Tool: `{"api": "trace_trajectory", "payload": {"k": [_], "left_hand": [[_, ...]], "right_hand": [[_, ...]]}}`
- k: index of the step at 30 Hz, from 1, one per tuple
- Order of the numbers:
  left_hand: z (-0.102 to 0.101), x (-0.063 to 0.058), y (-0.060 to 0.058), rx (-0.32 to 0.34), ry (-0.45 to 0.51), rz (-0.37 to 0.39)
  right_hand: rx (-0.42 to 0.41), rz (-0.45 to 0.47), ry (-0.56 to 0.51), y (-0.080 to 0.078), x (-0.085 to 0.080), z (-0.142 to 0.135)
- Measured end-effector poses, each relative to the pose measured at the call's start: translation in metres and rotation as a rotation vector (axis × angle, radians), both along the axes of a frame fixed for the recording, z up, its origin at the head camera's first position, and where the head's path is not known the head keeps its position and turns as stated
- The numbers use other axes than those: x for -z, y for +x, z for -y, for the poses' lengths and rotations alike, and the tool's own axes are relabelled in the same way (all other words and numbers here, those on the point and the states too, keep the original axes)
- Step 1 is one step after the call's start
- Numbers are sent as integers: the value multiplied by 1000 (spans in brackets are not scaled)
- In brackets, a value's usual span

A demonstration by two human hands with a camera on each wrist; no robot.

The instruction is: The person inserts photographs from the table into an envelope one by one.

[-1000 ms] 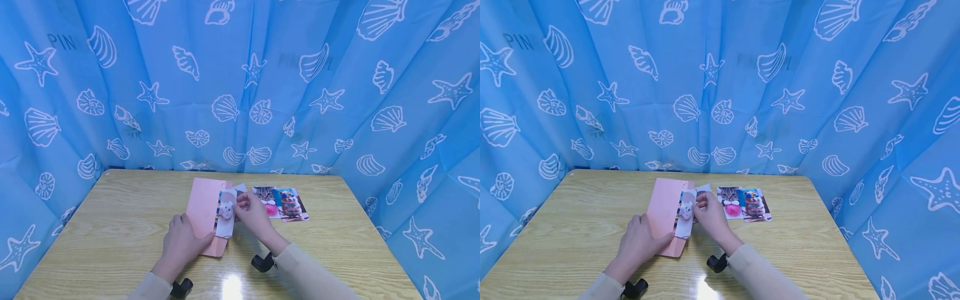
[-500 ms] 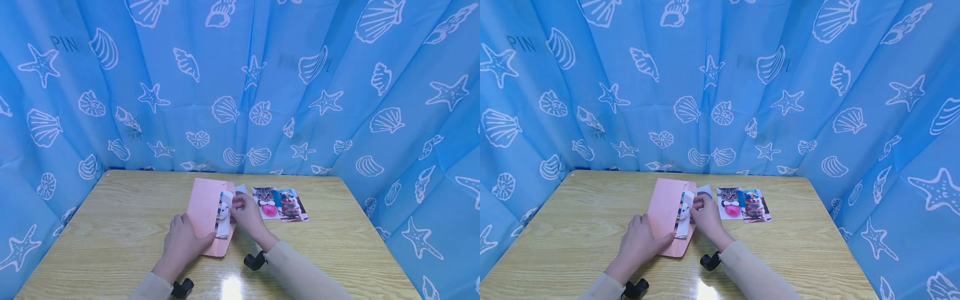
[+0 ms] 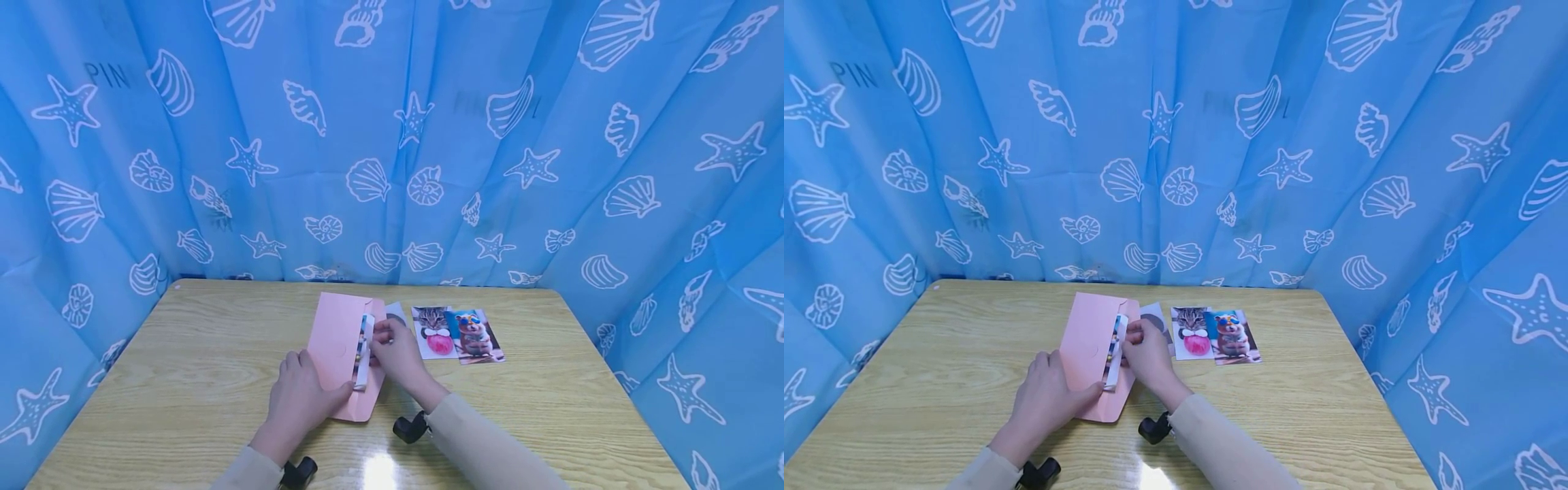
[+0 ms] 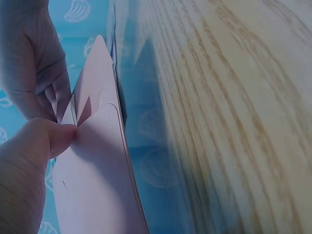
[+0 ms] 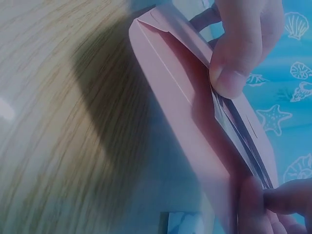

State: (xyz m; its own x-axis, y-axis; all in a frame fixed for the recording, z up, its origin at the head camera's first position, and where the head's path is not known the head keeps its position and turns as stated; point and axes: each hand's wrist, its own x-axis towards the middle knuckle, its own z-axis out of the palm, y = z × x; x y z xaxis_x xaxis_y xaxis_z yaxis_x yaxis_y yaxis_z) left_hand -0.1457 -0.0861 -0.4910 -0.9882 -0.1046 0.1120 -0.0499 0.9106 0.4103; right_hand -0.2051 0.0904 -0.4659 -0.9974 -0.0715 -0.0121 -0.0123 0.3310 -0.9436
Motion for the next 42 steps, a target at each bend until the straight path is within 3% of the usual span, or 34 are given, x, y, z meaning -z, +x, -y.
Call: {"api": "trace_trajectory", "payload": {"k": [9, 18, 26, 38, 42], "left_hand": [[-2, -2, 1, 15, 26, 9], [-2, -2, 2, 29, 30, -4], [2, 1, 3, 27, 20, -9], [5, 5, -1, 7, -4, 32], [6, 4, -1, 10, -4, 40]], "right_hand": [[-9, -10, 20, -1, 3, 4], [-67, 26, -84, 1, 4, 5], [-122, 35, 2, 3, 3, 1], [-109, -77, 20, -1, -8, -38], [-71, -120, 85, -4, -11, -60]]}}
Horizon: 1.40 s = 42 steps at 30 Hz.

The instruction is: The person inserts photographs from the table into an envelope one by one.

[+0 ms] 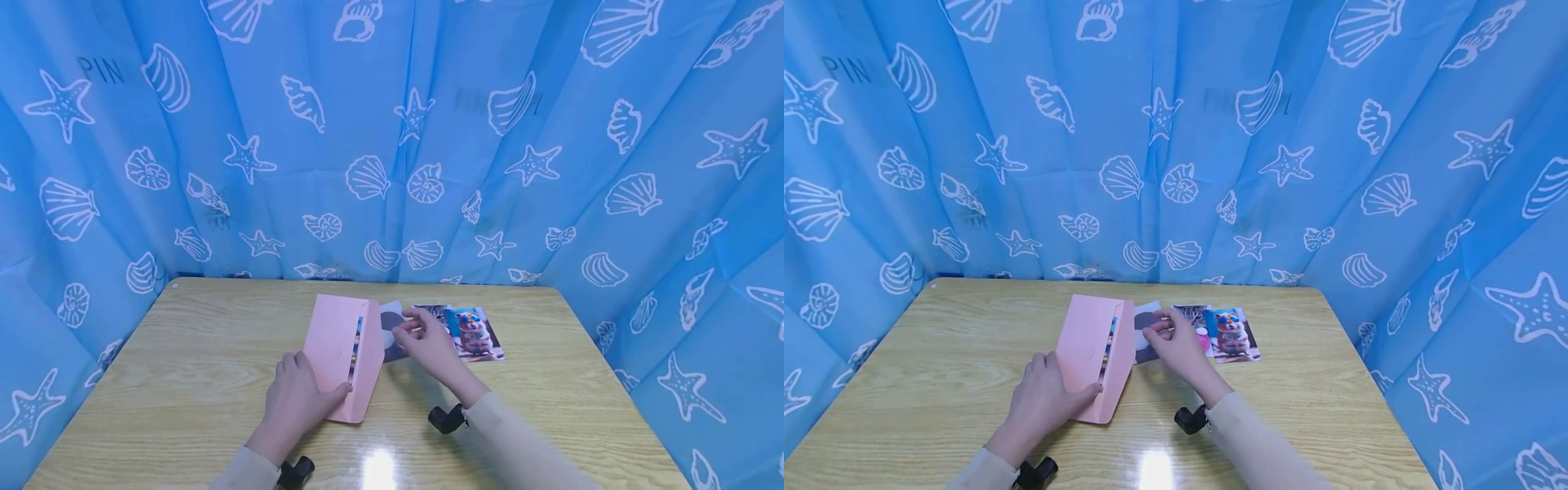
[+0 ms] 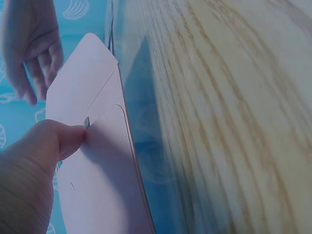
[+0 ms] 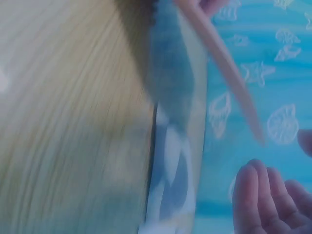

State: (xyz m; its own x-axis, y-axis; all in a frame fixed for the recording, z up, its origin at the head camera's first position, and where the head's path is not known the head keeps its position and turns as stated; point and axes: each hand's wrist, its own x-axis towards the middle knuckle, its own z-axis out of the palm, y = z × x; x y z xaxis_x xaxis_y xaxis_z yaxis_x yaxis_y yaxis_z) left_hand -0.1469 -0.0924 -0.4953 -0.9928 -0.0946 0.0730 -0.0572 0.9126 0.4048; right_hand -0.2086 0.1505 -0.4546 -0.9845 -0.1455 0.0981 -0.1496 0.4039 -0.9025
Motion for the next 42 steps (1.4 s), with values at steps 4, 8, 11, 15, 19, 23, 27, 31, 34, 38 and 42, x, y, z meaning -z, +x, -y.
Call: {"api": "trace_trajectory", "payload": {"k": [4, 8, 11, 15, 19, 23, 27, 31, 34, 38, 42], "left_hand": [[2, -1, 1, 1, 5, -1], [3, -2, 2, -5, 4, -1], [3, -1, 2, -6, 1, 8], [4, -1, 2, -3, -3, 14], [4, -1, 2, -5, -5, 14], [4, -1, 2, -7, -6, 16], [4, 0, 3, -7, -7, 17], [4, 1, 3, -7, -8, 12], [4, 1, 3, -6, -12, 3], [4, 0, 3, -5, -11, 3], [5, -1, 4, -5, 1, 14]], "right_hand": [[59, -31, 99, -4, 3, -23], [123, -24, 175, -8, 10, -45], [165, -5, 211, -10, 14, -61], [218, 27, 219, -13, 18, -81], [273, 75, 171, -16, 23, -99], [325, 82, 240, -19, 27, -114], [360, 84, 329, -21, 30, -126], [371, 118, 337, -20, 31, -134], [375, 126, 351, -20, 32, -137], [380, 125, 390, -21, 32, -139], [381, 143, 424, -22, 31, -139]]}}
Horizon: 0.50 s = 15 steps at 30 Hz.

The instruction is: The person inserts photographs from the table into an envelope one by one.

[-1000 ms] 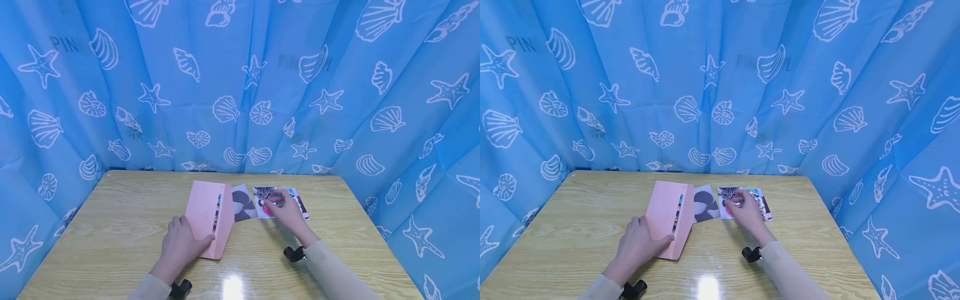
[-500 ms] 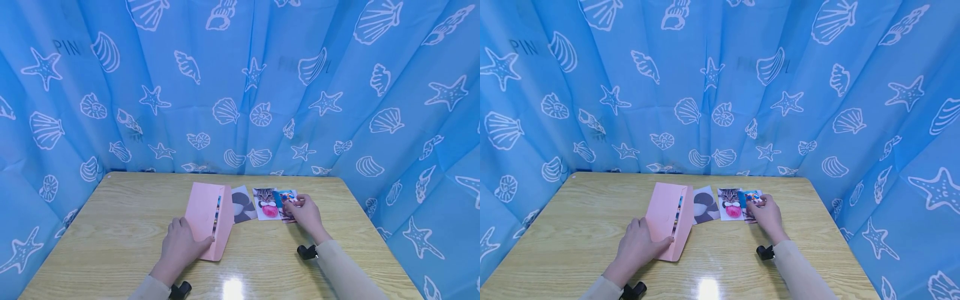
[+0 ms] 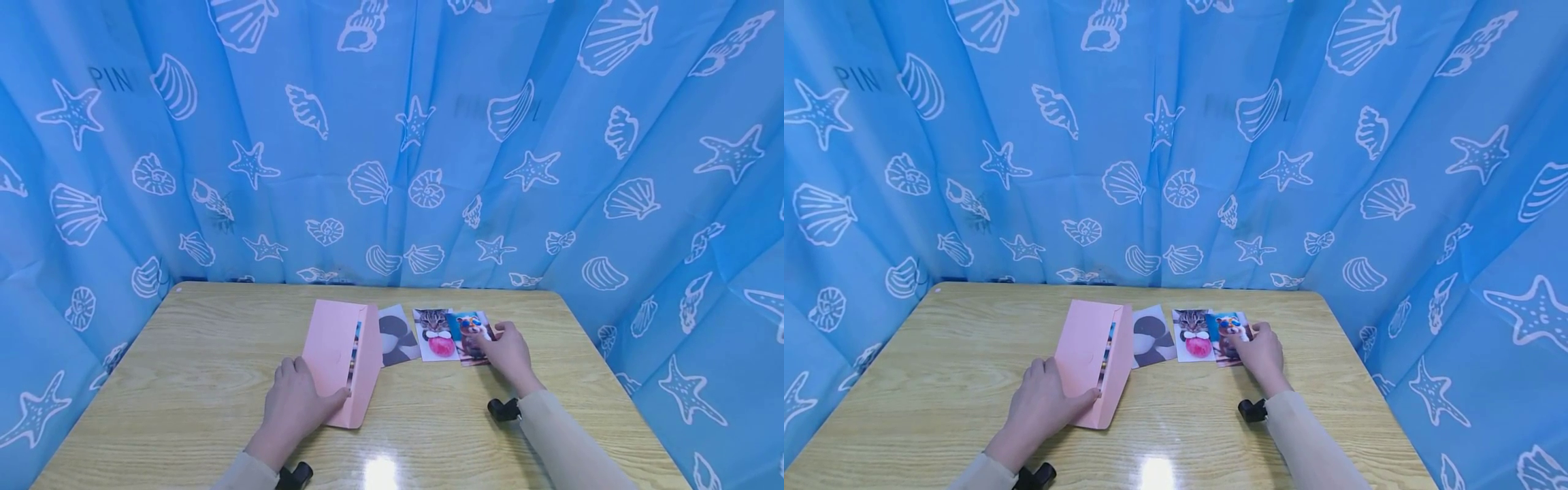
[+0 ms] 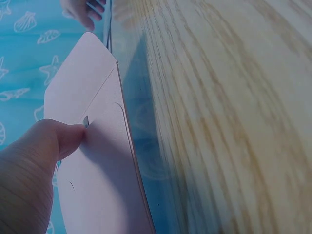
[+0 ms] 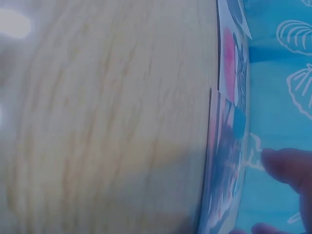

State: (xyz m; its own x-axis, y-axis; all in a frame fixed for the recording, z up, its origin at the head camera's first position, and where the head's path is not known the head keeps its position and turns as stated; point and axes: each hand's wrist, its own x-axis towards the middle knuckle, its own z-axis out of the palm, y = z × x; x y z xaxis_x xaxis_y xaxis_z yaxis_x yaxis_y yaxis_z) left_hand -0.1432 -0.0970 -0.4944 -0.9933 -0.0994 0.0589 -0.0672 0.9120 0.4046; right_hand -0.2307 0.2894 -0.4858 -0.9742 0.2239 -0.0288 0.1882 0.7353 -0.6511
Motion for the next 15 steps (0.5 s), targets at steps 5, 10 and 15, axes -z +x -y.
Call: {"api": "trace_trajectory", "payload": {"k": [5, 10, 15], "left_hand": [[0, 1, 1, 3, 2, -6], [0, 1, 1, 4, -1, -17], [1, 1, 2, 0, 0, -16]], "right_hand": [[4, 47, 15, 1, 0, 1], [21, 78, 45, -1, 2, 2], [34, 95, 85, -3, 3, 4]]}}
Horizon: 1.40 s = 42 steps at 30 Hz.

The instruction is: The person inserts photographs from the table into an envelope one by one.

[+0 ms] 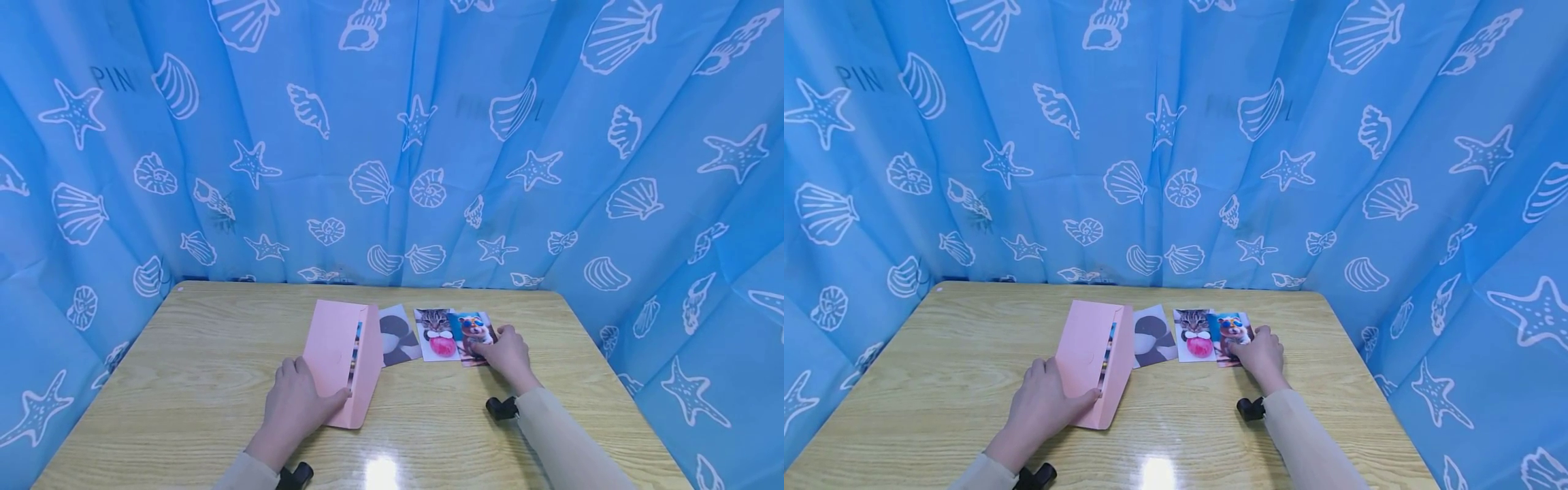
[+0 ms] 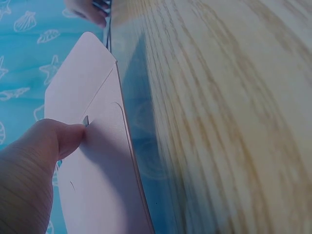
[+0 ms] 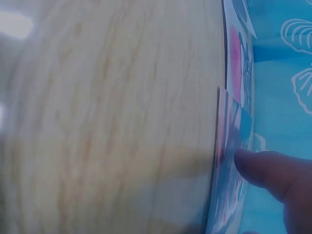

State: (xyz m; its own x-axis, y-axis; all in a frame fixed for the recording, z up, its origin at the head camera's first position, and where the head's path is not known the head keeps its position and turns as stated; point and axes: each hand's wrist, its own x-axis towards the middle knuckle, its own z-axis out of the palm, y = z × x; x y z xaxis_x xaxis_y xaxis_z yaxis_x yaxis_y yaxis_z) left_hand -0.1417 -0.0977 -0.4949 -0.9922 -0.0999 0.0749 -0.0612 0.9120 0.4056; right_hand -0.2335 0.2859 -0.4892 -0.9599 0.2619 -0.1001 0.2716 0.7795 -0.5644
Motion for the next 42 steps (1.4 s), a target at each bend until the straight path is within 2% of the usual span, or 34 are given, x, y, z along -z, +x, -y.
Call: {"api": "trace_trajectory", "payload": {"k": [5, 12, 20, 30, 42], "left_hand": [[0, 0, 0, 1, -8, -4], [-1, 2, -1, -2, -3, -14], [-1, 2, 0, -3, -3, -13], [-1, 3, -1, -3, -6, -17], [-4, 0, 0, -7, -14, 7]], "right_hand": [[2, 42, 41, -1, -1, -2], [5, 121, 31, -2, -7, -2], [-1, 131, 34, -4, -6, -5], [30, 177, 9, -7, -3, -7], [20, 148, 24, -4, -2, -6]]}}
